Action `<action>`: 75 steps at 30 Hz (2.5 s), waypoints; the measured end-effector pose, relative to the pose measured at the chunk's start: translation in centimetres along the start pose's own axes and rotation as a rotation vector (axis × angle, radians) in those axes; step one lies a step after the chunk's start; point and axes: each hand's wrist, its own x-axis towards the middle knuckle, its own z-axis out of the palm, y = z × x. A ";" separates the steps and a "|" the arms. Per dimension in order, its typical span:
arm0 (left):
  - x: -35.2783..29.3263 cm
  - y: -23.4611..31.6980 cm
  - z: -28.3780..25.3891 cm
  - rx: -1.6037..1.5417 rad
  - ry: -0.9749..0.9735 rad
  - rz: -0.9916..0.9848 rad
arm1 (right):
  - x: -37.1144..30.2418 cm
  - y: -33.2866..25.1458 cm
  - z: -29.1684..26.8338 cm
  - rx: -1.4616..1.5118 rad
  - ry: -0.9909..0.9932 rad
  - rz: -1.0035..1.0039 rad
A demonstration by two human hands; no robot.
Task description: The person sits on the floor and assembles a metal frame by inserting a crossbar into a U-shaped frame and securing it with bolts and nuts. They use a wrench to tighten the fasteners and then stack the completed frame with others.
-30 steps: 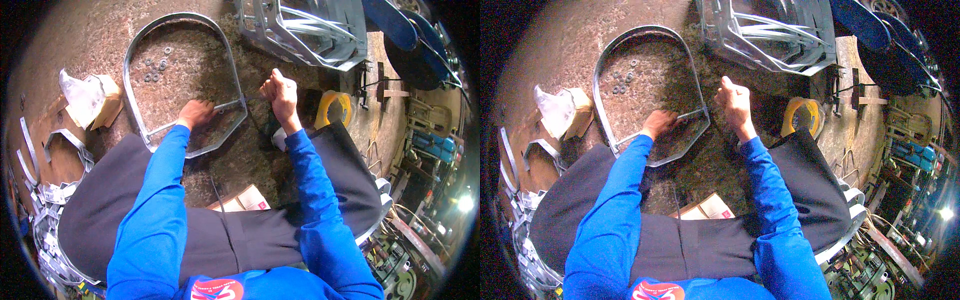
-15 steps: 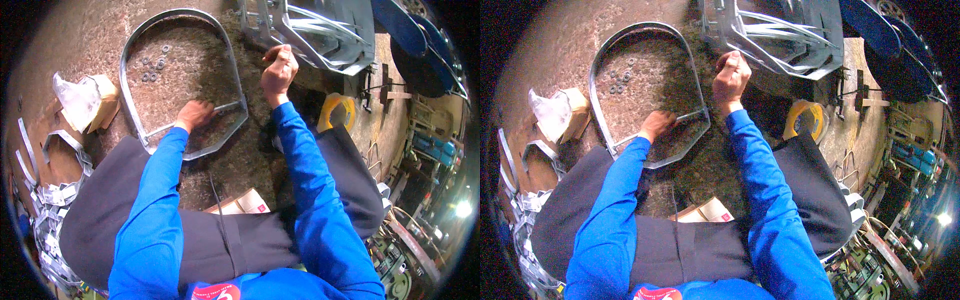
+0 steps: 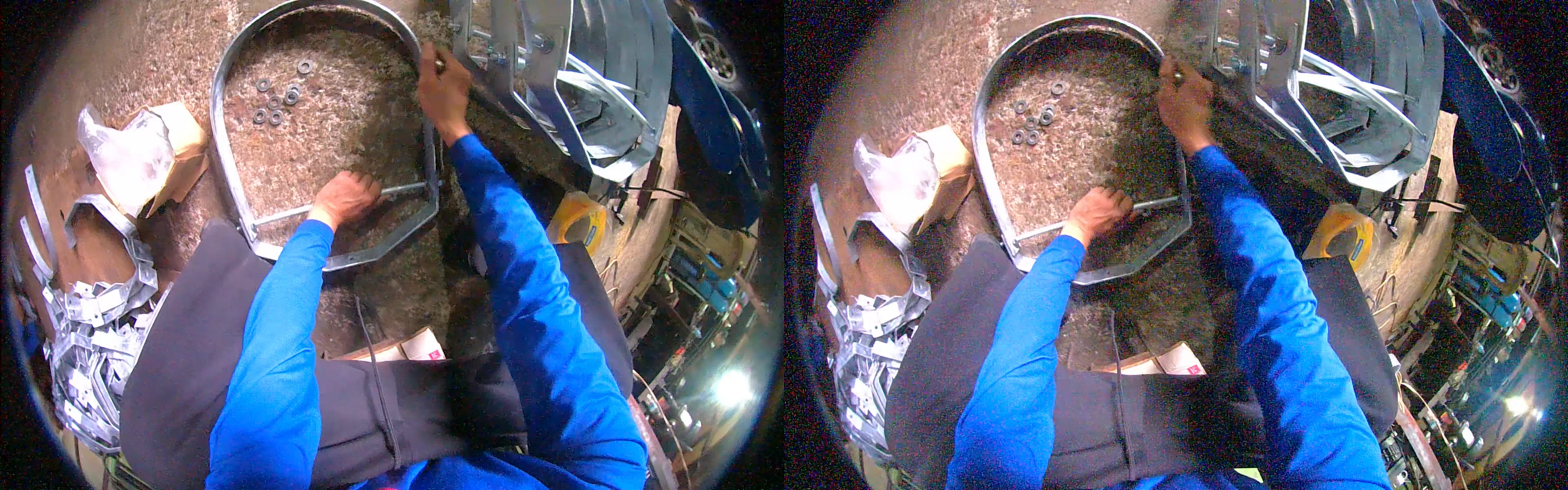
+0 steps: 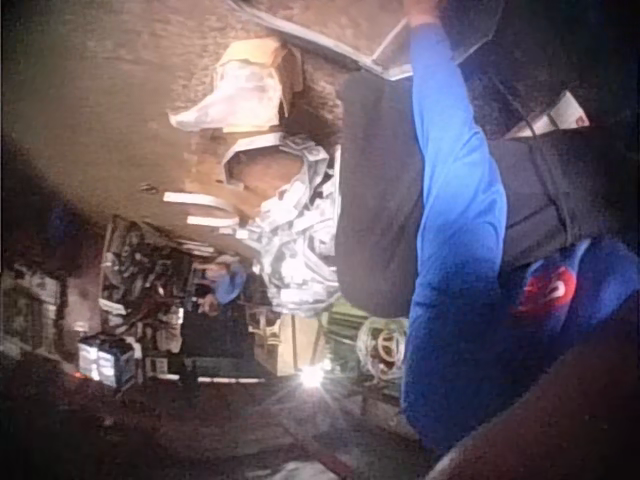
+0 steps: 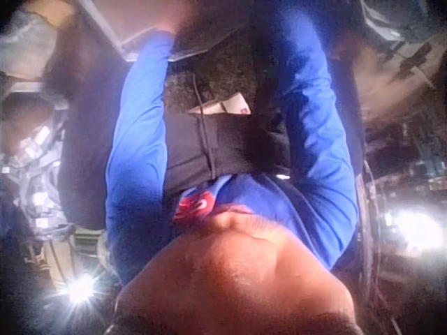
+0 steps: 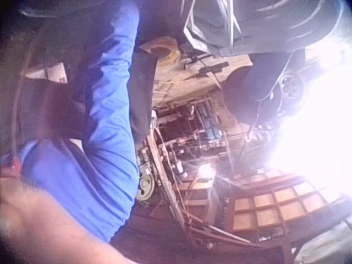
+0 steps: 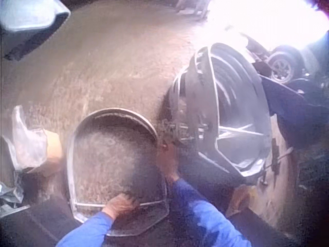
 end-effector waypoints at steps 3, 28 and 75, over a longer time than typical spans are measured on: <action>0.3 -0.2 0.8 -0.031 0.047 0.011 | -0.5 -0.4 -3.6 0.216 -0.017 0.210; 0.6 0.2 0.4 0.077 0.121 0.019 | -12.1 -3.2 -14.3 0.666 0.405 0.052; -1.5 0.9 -1.5 -0.092 0.127 -0.242 | -0.5 -14.5 -5.7 0.300 -0.008 -0.134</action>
